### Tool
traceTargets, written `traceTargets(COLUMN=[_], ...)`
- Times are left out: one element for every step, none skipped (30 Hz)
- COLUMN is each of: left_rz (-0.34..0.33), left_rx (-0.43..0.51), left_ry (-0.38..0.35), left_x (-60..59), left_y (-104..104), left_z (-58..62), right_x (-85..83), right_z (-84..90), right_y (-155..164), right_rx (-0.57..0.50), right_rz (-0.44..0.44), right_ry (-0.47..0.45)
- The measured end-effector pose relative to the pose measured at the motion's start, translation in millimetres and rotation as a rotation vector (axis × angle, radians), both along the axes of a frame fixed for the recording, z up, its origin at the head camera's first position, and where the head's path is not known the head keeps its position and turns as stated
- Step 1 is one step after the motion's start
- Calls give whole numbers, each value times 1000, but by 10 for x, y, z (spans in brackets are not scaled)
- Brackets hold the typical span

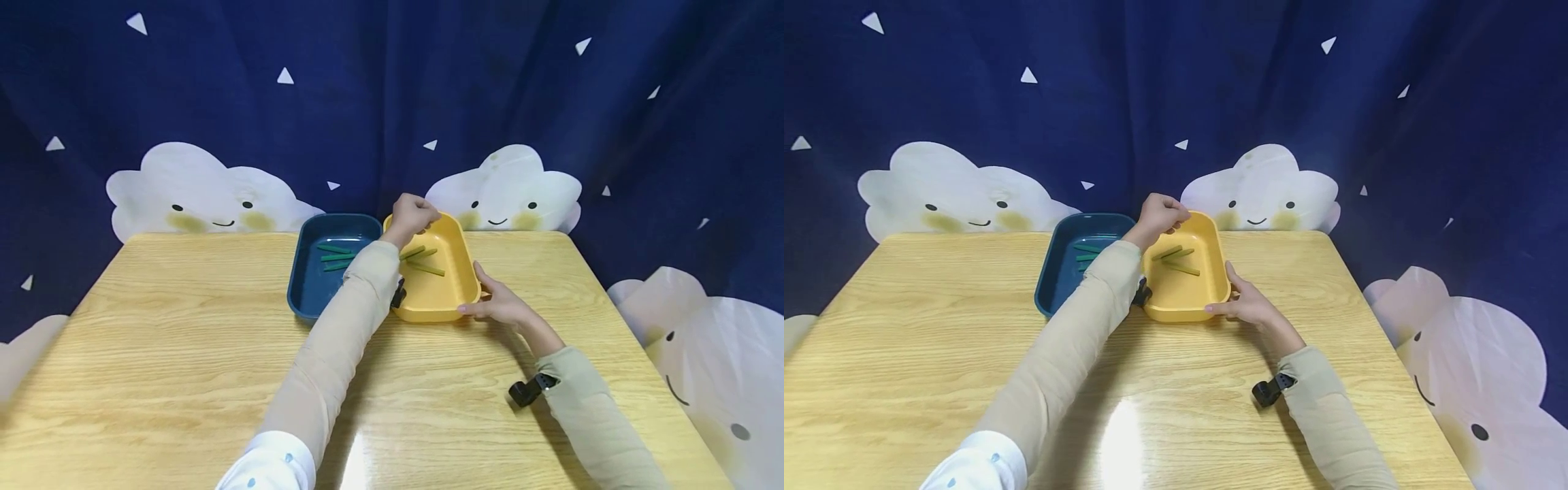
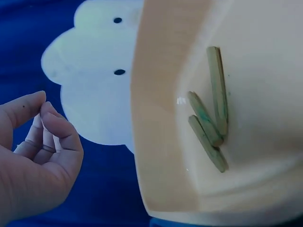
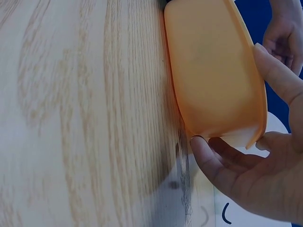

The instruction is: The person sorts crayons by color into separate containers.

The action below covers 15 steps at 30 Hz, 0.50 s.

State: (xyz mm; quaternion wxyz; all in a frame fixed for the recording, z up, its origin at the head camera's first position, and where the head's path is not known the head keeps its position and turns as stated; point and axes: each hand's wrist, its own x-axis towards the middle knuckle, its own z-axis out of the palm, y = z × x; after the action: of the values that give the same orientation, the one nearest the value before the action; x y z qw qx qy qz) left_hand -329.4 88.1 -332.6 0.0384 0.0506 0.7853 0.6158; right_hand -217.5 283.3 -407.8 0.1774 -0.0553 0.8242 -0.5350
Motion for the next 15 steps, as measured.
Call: traceTargets(left_rz=[-11,-22,-34,-47,-57,-67,-78,-88,-94,-99,-102,-107,-111,-112,-114], left_rx=[15,27,37,45,50,54,55,60,63,70,81,91,100,111,120], left_ry=[6,14,23,30,35,41,44,49,52,55,63,67,72,77,81], left_x=[29,56,83,107,134,163,189,222,259,297,331,366,402,437,471], left_y=[-18,-35,-55,-78,-101,-125,-151,-178,-206,-233,-259,-285,-313,-340,-366], left_z=[16,28,40,46,54,59,65,73,84,93,99,105,117,122,125], right_x=[0,0,-1,1,3,6,8,10,11,14,16,17,18,19,21], right_z=[0,0,-3,-2,0,3,4,4,4,8,10,12,14,19,26], right_y=[1,1,2,1,-2,-3,-3,-2,0,2,3,4,5,6,6], right_rx=[-4,-6,-11,-8,-7,-5,-2,-1,-1,0,-3,-2,1,6,10], right_rz=[1,1,0,2,2,2,4,4,6,10,10,9,10,9,9], right_ry=[-2,-3,-6,-4,-6,-6,-5,-6,-7,-7,-8,-9,-9,-9,-9])
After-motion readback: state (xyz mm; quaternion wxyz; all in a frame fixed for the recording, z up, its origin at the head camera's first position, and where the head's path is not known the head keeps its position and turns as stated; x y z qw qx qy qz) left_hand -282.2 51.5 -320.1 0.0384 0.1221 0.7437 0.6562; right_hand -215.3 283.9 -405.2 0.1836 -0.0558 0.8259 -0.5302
